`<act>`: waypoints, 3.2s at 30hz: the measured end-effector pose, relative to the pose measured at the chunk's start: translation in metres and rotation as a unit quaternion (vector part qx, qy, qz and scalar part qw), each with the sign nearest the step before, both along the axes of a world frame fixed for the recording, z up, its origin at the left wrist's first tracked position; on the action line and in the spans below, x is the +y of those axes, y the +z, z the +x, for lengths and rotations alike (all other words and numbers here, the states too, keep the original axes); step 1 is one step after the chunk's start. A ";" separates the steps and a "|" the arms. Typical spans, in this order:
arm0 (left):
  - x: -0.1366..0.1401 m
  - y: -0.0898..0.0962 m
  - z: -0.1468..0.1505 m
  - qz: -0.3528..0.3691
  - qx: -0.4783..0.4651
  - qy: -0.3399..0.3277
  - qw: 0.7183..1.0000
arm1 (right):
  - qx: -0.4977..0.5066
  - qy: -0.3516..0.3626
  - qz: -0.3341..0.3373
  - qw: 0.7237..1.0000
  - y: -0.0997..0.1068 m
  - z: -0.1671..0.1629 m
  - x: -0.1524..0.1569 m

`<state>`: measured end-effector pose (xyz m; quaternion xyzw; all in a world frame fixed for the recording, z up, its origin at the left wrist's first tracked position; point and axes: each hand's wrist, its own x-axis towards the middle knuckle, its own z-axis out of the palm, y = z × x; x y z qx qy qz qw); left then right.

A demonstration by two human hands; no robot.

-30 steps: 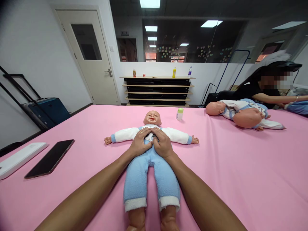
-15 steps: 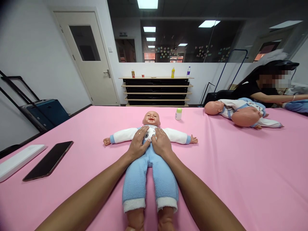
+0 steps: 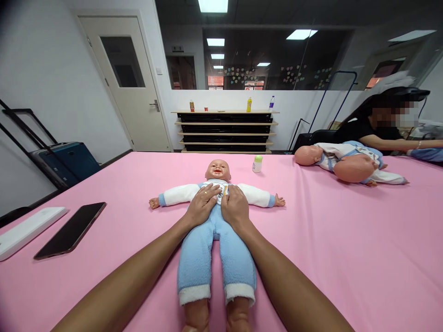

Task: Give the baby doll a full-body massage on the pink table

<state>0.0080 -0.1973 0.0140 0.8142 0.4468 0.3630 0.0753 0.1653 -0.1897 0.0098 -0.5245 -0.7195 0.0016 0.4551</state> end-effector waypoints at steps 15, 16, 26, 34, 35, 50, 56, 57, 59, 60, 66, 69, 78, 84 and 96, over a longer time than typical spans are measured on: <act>0.010 -0.022 -0.002 0.056 -0.107 0.104 0.987 | -0.038 0.230 0.044 0.971 0.007 0.000 -0.005; 0.009 -0.020 -0.001 0.060 -0.111 0.108 0.986 | -0.032 0.226 0.036 0.973 0.007 0.000 -0.003; -0.008 -0.005 0.002 0.106 -0.084 0.059 0.989 | 0.046 0.095 -0.050 0.993 -0.005 0.005 0.011; -0.014 0.008 0.001 0.046 0.036 -0.048 0.997 | 0.072 0.018 -0.048 0.996 -0.001 0.004 0.002; -0.013 0.009 0.002 0.037 0.041 -0.047 0.997 | 0.076 0.017 -0.042 0.996 0.000 0.004 0.001; 0.010 -0.017 0.001 0.023 -0.104 0.135 0.985 | -0.041 0.209 0.062 0.975 0.002 0.001 0.001; -0.001 -0.010 0.003 0.063 -0.117 0.134 0.982 | -0.044 0.146 -0.020 0.988 -0.001 0.002 0.009; -0.002 -0.009 0.003 0.066 -0.112 0.129 0.983 | -0.040 0.132 -0.033 0.990 -0.002 0.003 0.010; -0.004 -0.008 0.003 0.073 -0.102 0.112 0.986 | -0.032 0.103 -0.053 0.993 -0.003 0.003 0.010; -0.005 -0.007 0.002 0.079 -0.096 0.100 0.987 | -0.027 0.090 -0.060 0.994 -0.004 0.003 0.011; -0.012 0.002 0.002 0.093 -0.029 -0.011 0.995 | 0.007 0.023 -0.042 0.999 -0.005 0.003 0.009; -0.014 0.006 0.002 0.065 0.014 -0.039 0.997 | 0.017 0.007 -0.018 1.000 -0.003 0.003 0.005; 0.005 -0.006 0.000 0.002 -0.038 0.027 0.999 | -0.006 0.182 0.142 0.973 0.006 0.002 -0.007; 0.014 -0.019 -0.002 -0.008 -0.102 0.101 0.990 | -0.035 0.240 0.109 0.964 0.006 0.000 -0.004; 0.005 -0.014 0.001 0.060 -0.103 0.105 0.987 | 0.022 0.149 -0.006 0.989 -0.001 0.003 0.006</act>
